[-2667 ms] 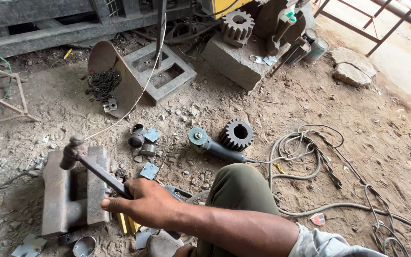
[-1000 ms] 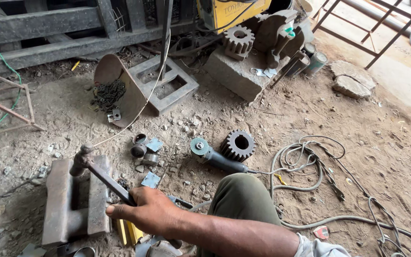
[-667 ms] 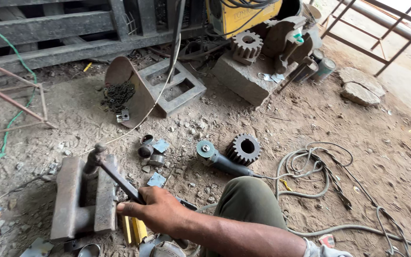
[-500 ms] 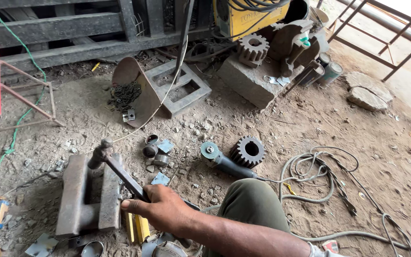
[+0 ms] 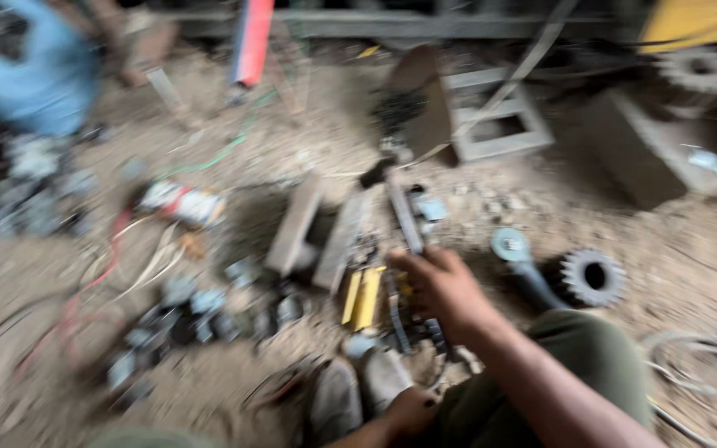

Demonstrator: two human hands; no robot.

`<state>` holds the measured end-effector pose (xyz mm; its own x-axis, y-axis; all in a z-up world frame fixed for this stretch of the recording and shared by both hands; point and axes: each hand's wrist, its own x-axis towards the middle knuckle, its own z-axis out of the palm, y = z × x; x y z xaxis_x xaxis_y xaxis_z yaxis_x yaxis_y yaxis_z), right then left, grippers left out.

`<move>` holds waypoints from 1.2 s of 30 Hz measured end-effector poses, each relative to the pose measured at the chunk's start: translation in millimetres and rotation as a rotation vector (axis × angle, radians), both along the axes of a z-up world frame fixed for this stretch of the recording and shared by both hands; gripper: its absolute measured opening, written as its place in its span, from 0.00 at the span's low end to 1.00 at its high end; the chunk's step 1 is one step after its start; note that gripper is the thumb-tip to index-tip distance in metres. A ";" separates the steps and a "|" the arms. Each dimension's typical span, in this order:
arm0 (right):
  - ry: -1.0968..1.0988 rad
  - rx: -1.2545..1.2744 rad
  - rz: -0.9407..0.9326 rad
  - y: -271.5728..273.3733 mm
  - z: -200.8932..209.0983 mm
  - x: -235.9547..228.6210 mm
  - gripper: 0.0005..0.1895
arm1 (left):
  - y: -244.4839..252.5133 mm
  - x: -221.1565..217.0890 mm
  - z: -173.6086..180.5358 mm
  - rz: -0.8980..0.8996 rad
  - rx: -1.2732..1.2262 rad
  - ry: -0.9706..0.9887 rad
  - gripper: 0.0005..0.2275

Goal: The person sits on the ground and uses a hammer to repeatedly strike small metal parts placed on a metal block. The person adjusts the parts between strikes and continues hammering throughout the clip.

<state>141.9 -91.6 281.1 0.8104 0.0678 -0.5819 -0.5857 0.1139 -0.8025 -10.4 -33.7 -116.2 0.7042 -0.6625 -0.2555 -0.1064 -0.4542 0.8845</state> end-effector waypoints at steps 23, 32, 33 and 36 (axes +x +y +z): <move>-0.096 0.024 0.105 -3.7 7.1 1.8 0.14 | 324.4 189.7 234.7 0.335 0.948 -0.050 0.14; -0.081 0.008 0.104 1.5 5.3 3.6 0.13 | 324.8 175.2 191.9 0.053 1.169 -0.203 0.15; -0.076 -0.020 0.112 1.6 4.4 3.6 0.12 | 322.5 177.2 188.0 0.048 1.185 -0.176 0.15; -0.067 -0.046 0.124 0.5 1.6 3.8 0.14 | 319.8 184.2 172.4 0.042 1.226 -0.122 0.13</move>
